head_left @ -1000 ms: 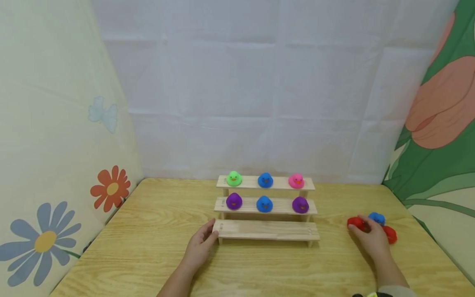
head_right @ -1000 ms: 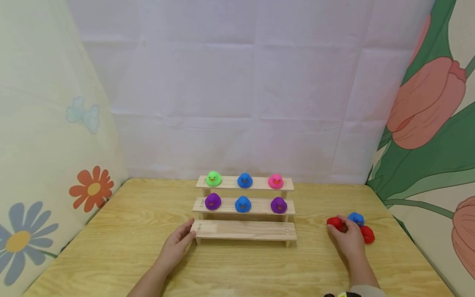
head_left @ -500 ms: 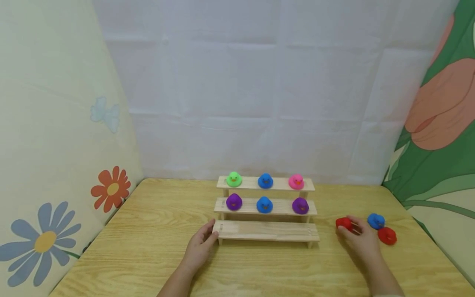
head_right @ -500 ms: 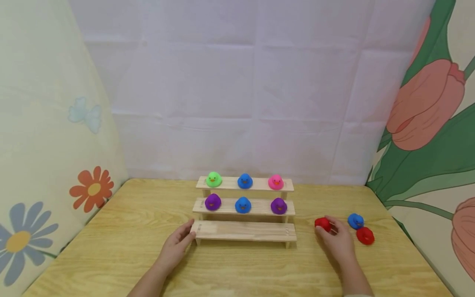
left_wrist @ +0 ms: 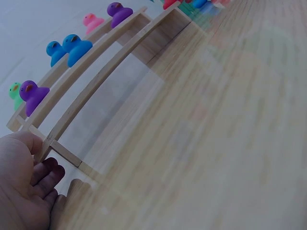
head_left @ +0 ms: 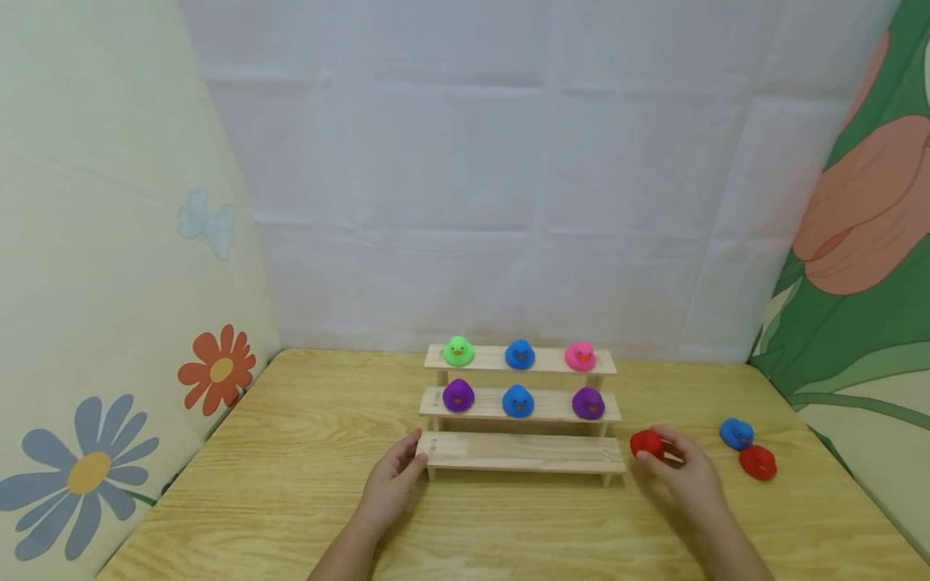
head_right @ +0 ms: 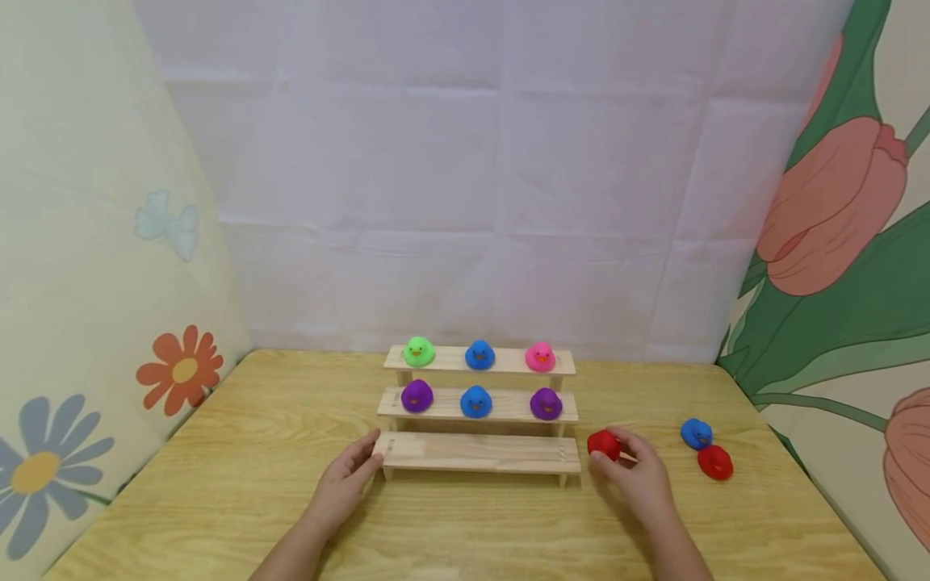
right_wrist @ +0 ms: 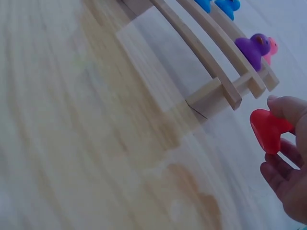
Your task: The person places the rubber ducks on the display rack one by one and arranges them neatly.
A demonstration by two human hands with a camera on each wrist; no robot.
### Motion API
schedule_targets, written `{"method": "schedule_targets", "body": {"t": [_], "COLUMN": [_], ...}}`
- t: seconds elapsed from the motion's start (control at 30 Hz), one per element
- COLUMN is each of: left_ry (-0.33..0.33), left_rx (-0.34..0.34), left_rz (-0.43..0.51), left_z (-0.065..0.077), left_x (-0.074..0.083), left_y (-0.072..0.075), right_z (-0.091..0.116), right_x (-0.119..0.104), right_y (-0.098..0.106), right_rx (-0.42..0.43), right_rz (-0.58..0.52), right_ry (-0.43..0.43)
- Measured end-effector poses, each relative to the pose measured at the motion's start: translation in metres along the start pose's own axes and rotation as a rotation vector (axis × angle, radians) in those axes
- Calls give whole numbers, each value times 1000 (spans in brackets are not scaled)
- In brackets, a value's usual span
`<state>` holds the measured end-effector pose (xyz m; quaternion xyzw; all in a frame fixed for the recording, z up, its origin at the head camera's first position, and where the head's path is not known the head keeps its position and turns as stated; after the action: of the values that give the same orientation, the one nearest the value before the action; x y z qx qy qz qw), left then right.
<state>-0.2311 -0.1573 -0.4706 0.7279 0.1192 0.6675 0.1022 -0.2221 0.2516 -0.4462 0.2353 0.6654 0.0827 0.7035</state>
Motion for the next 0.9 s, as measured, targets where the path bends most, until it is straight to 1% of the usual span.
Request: {"method": "schedule_targets", "body": {"t": [0.07, 0.23, 0.3, 0.47, 0.67, 0.9], "left_ry": [-2, -4, -10, -29, -22, -4], "left_rx": [-2, -3, -3, -9, -9, -6], "left_rz": [4, 3, 0, 0, 3, 12], "left_z": [0, 0, 1, 2, 1, 0], "left_x": [-1, -1, 0, 1, 0, 0], "left_y": [0, 0, 1, 2, 1, 0], "right_z": [3, 8, 10, 14, 18, 25], "right_x": [-3, -11, -13, -18, -24, -33], "right_y": [-3, -8, -11, -18, -28, -42], "right_rx": [-1, -25, -34, -36, -47, -96], "right_rz": [-1, -6, -6, -5, -33, -65], "right_ry": [24, 15, 23, 87, 163, 196]}}
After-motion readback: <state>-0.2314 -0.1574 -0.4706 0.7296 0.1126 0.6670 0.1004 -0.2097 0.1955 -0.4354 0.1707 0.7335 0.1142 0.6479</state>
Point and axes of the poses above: each hand's wrist, its own z-axis away from the middle knuckle, its own y-axis out of the back of the hand, x = y × z, the point moved 1 cm from there along -z, towards the middle knuckle
